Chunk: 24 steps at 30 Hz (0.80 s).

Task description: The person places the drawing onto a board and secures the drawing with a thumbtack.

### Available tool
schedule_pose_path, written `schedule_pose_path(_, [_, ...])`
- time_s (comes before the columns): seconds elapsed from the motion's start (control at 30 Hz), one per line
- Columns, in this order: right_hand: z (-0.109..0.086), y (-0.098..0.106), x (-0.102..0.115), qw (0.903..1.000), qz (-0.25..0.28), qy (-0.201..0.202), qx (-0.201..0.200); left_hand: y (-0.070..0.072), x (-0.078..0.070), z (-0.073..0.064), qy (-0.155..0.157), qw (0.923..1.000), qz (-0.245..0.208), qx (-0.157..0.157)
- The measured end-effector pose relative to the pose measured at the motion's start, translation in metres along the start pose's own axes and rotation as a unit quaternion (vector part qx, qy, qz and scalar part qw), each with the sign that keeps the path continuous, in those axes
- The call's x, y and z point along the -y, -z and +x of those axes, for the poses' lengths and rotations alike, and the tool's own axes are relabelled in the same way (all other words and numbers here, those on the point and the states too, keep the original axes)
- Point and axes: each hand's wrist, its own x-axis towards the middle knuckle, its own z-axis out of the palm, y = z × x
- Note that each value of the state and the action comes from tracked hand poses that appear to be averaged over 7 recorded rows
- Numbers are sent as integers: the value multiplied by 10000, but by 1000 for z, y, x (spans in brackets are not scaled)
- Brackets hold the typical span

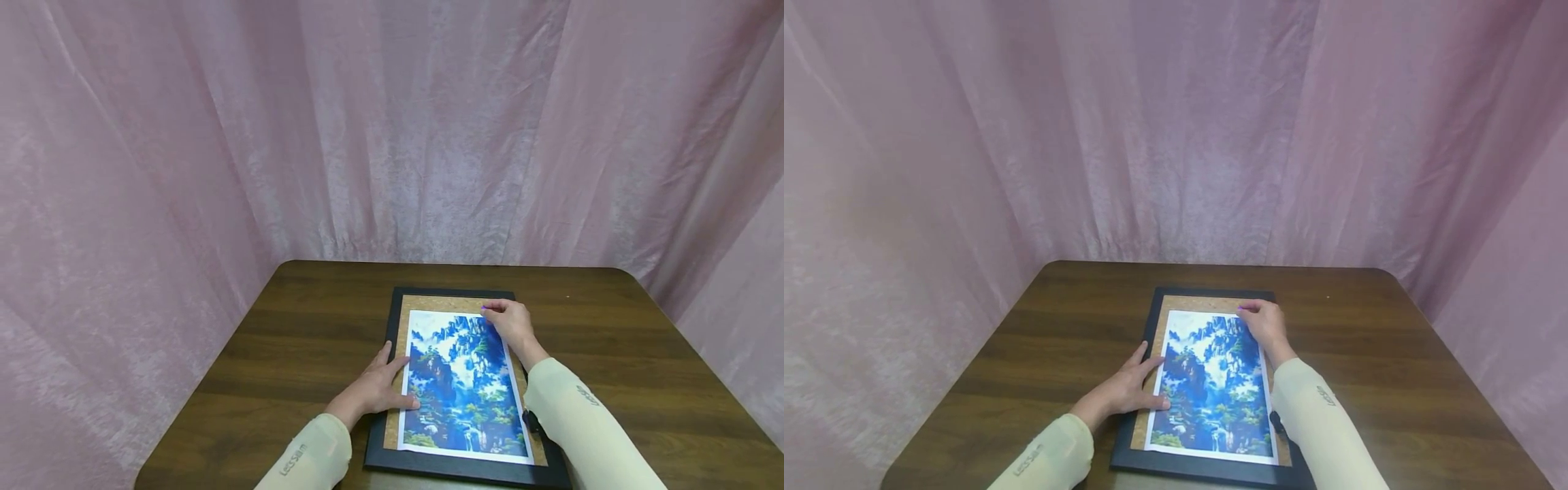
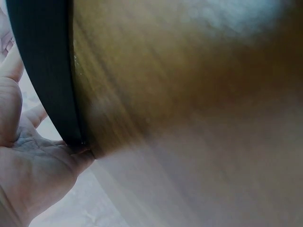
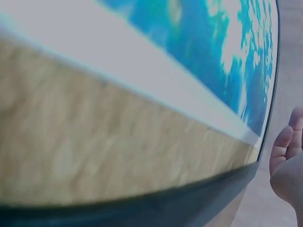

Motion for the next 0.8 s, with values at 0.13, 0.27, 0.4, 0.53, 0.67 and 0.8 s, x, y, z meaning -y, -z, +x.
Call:
schedule_pose_path(0.13, [4,-7,2,9999,-150,70,43,0,0,1,73,10000,24,7])
schedule_pose_path(0.27, [8,-13,1,9995,-243,121,184,-1,0,1,81,10000,4,8])
schedule_pose_path(0.4, [11,-19,-2,9991,-227,157,309,-2,2,3,47,10000,36,3])
schedule_pose_path(0.53, [14,-25,-2,9990,-261,123,330,-3,3,2,79,10000,22,-16])
schedule_pose_path(0.67, [17,-29,1,9984,-387,243,342,-4,3,2,93,9999,15,-33])
schedule_pose_path(0.8, [21,-31,4,9980,-420,291,374,-3,2,1,99,9999,26,-37])
